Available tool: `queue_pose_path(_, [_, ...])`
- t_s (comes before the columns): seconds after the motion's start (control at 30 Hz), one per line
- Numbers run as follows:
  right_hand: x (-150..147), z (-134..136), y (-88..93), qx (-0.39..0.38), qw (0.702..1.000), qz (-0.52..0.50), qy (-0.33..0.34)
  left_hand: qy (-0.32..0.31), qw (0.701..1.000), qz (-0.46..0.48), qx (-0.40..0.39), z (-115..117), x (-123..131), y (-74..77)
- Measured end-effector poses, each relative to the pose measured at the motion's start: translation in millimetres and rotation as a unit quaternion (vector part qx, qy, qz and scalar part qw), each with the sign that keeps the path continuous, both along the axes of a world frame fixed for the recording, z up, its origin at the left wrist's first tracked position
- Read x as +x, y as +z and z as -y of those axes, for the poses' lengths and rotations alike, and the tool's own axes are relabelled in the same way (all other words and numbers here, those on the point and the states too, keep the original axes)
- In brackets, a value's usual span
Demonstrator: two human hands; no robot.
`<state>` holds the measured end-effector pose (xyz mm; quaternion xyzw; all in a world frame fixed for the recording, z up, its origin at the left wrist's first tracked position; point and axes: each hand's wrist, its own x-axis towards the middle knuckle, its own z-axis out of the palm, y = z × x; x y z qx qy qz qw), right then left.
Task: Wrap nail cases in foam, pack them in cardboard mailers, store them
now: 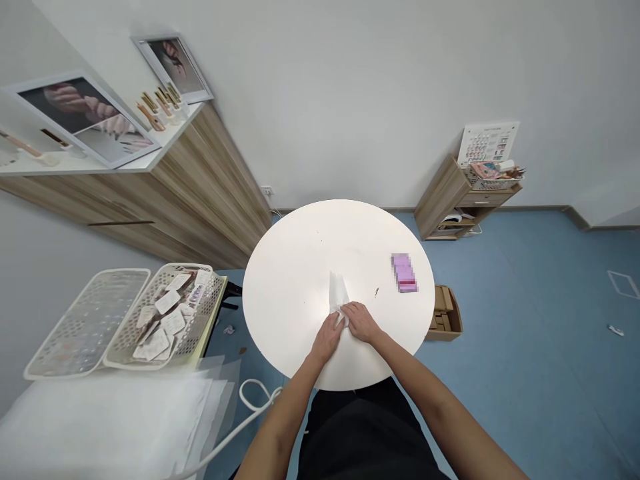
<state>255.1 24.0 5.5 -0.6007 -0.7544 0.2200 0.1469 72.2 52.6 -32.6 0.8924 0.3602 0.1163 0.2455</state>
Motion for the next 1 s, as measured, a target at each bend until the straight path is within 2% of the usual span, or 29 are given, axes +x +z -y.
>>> queue_pose_path(0.23, [2.0, -2.0, -12.9, -0.013, 0.999, 0.006, 0.031, -0.022, 1.000, -0.005, 0.010, -10.3, 5.4, 3.0])
queue_pose_path(0.37, [7.2, 2.3, -21.2, -0.010, 0.998, -0.017, 0.061, -0.048, 0.998, -0.008, -0.043, -28.3, 7.4, 8.9])
queue_pose_path(0.43, [9.6, -0.7, -23.4, -0.017, 0.998, -0.028, 0.048, -0.048, 0.995, 0.008, -0.083, -39.4, 7.0, 16.0])
queue_pose_path(0.57, [13.8, -21.7, -17.0, -0.045, 0.997, -0.064, -0.010, 0.006, 0.982, 0.043, -0.186, -59.7, 7.8, 33.9])
queue_pose_path(0.67, [17.5, -44.9, -4.0, -0.061, 0.997, -0.047, 0.003, 0.069, 0.967, 0.079, -0.232, -69.7, 12.8, 40.5])
queue_pose_path(0.8, [21.6, -69.4, 8.2, -0.061, 0.998, 0.029, 0.001, 0.116, 0.973, 0.078, -0.183, -78.4, 20.6, 37.3])
queue_pose_path(0.93, [23.8, -79.0, 10.2, -0.083, 0.996, -0.020, -0.002, 0.111, 0.989, 0.044, -0.083, -86.0, 22.9, 32.6])
queue_pose_path(1.0, [24.1, -81.1, 11.0, -0.073, 0.996, -0.043, -0.018, 0.112, 0.991, 0.045, -0.059, -86.6, 23.2, 31.5])
